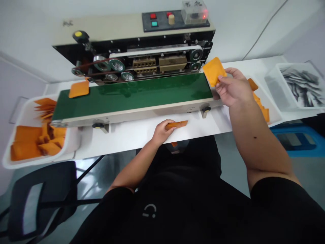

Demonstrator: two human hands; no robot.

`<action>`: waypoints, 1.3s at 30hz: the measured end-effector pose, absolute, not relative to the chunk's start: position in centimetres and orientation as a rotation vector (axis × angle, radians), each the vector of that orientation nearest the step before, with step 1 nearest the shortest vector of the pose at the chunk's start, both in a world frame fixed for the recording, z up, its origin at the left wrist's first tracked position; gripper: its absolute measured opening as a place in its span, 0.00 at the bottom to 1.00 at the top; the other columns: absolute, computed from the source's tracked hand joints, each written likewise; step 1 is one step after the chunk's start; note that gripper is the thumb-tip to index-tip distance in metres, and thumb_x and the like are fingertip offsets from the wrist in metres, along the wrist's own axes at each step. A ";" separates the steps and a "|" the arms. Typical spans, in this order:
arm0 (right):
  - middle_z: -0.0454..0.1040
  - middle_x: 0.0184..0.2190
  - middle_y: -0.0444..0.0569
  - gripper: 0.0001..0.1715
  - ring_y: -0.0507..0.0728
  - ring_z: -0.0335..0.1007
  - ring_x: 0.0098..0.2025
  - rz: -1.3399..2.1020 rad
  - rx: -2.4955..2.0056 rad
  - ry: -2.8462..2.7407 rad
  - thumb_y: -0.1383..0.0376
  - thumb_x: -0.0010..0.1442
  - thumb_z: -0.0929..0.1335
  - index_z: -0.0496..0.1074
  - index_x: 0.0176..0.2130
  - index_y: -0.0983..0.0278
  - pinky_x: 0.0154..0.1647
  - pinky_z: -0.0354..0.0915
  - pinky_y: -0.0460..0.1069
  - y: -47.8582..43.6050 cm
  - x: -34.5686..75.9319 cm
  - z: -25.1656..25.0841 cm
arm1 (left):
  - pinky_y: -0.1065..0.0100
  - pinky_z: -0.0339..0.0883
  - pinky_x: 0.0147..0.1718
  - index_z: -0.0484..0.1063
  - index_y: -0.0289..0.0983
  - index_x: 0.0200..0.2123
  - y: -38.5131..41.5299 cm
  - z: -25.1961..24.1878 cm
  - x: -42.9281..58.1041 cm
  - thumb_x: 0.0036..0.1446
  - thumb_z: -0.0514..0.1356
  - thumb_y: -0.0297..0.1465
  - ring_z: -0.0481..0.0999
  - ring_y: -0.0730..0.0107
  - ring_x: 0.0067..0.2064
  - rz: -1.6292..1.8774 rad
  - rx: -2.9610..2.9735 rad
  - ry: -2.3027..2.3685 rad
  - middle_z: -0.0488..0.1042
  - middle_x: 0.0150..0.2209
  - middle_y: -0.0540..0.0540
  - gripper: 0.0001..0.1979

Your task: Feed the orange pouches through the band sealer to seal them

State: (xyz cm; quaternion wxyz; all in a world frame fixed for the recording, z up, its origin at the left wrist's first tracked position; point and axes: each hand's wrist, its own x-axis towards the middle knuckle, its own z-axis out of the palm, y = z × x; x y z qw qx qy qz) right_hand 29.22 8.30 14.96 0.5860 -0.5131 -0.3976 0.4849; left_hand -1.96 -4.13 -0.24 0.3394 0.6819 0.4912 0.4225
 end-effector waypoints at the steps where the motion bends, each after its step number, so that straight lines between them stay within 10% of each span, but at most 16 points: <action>1: 0.76 0.43 0.49 0.20 0.54 0.71 0.43 1.106 -1.214 -0.906 0.69 0.62 0.74 0.66 0.49 0.58 0.39 0.73 0.49 8.9 29.2 14.9 | 0.57 0.78 0.51 0.80 0.39 0.47 -4.1 -0.2 -2.0 0.61 0.69 0.39 0.84 0.58 0.47 1.100 1.777 1.275 0.84 0.45 0.42 0.14; 16: 0.76 0.31 0.47 0.06 0.48 0.71 0.30 1.204 -1.428 -0.943 0.74 0.71 0.66 0.66 0.45 0.64 0.37 0.75 0.47 14.0 27.6 14.8 | 0.57 0.78 0.51 0.79 0.39 0.47 -4.2 -0.1 -2.0 0.62 0.68 0.36 0.84 0.58 0.46 1.070 1.819 1.236 0.84 0.45 0.42 0.11; 26: 0.76 0.26 0.46 0.10 0.49 0.64 0.20 1.208 -1.451 -1.179 0.63 0.67 0.73 0.71 0.44 0.64 0.16 0.59 0.42 13.9 22.5 15.5 | 0.59 0.77 0.52 0.78 0.39 0.49 -4.3 -0.8 -1.9 0.62 0.68 0.35 0.84 0.59 0.48 1.079 1.819 1.278 0.84 0.46 0.43 0.13; 32: 0.79 0.38 0.49 0.23 0.46 0.64 0.21 0.667 -1.541 -1.479 0.61 0.68 0.72 0.73 0.59 0.67 0.27 0.67 0.46 8.8 21.9 16.7 | 0.58 0.77 0.53 0.79 0.39 0.49 -4.4 -0.3 -1.8 0.62 0.69 0.34 0.83 0.59 0.48 1.055 1.777 1.293 0.83 0.47 0.43 0.12; 39: 0.76 0.35 0.49 0.09 0.52 0.66 0.29 0.345 -1.253 -1.700 0.62 0.68 0.69 0.79 0.45 0.60 0.33 0.69 0.49 -3.1 22.6 8.6 | 0.61 0.76 0.51 0.79 0.39 0.48 -4.4 -0.1 -1.8 0.61 0.69 0.35 0.83 0.60 0.47 1.075 1.716 1.280 0.83 0.45 0.43 0.13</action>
